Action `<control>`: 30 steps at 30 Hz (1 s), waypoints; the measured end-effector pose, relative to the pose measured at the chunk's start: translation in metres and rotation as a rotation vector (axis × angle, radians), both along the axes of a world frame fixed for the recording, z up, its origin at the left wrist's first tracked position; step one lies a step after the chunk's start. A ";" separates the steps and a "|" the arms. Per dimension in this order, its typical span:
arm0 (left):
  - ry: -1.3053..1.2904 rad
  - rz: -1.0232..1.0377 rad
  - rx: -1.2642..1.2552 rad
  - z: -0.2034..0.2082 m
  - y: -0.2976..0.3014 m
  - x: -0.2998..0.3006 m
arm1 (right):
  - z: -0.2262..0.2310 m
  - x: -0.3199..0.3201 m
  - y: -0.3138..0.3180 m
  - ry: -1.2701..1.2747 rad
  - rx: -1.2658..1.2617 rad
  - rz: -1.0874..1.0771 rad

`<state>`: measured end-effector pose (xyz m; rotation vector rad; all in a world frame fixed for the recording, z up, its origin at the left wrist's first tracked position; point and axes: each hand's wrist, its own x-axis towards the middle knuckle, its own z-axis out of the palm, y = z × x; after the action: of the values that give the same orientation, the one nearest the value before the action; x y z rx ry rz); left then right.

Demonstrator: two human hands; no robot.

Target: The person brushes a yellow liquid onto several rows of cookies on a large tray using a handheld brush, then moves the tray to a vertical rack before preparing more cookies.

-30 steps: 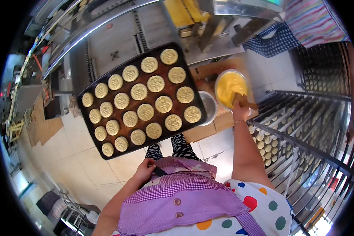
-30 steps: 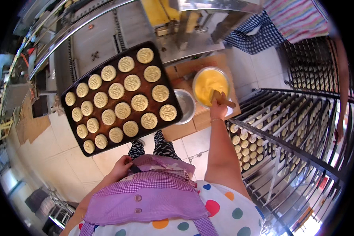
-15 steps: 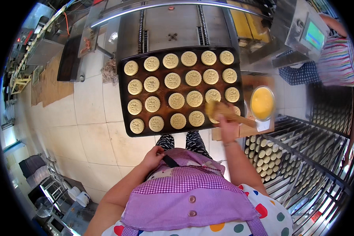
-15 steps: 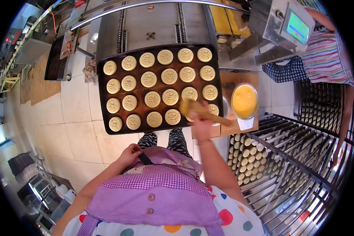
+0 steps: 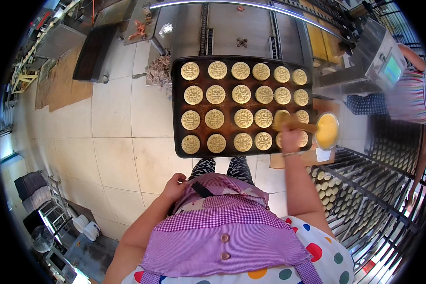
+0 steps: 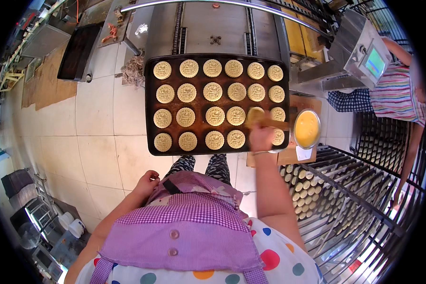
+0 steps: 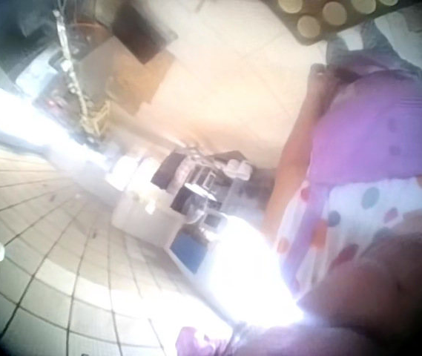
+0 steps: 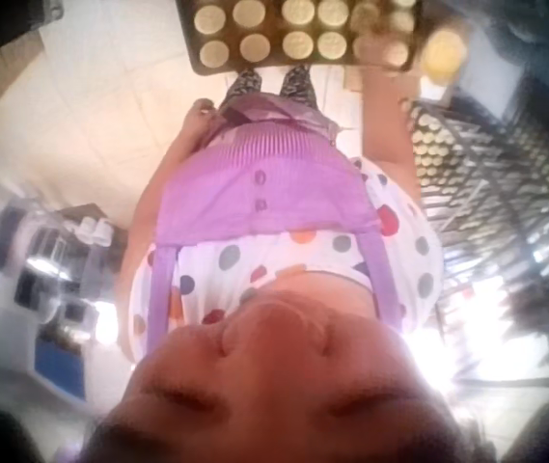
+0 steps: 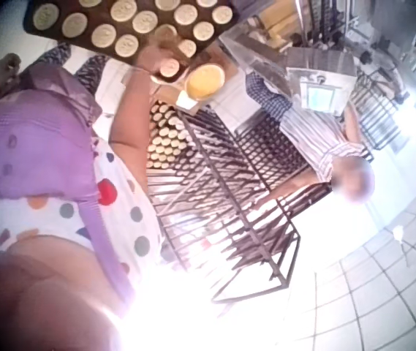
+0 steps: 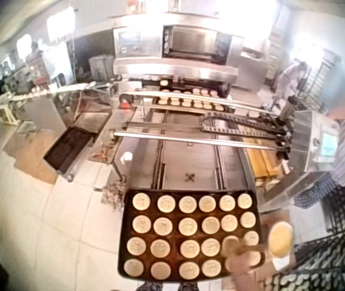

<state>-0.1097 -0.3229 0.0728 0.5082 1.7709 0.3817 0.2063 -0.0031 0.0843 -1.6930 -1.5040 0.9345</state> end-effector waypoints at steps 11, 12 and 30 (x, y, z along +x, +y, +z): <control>0.043 -0.024 0.006 0.014 -0.002 -0.027 | -0.028 -0.101 -0.026 -0.327 -0.101 0.062; 0.045 0.006 0.006 0.014 -0.011 -0.029 | -0.017 -0.066 -0.005 -0.604 -0.291 0.019; 0.083 -0.034 0.071 -0.002 -0.012 -0.035 | -0.024 -0.016 -0.098 -0.196 -0.134 0.015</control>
<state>-0.1452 -0.3346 0.0706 0.6110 1.8310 0.4061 0.1906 -0.1016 0.0606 -1.9188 -1.6123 0.9168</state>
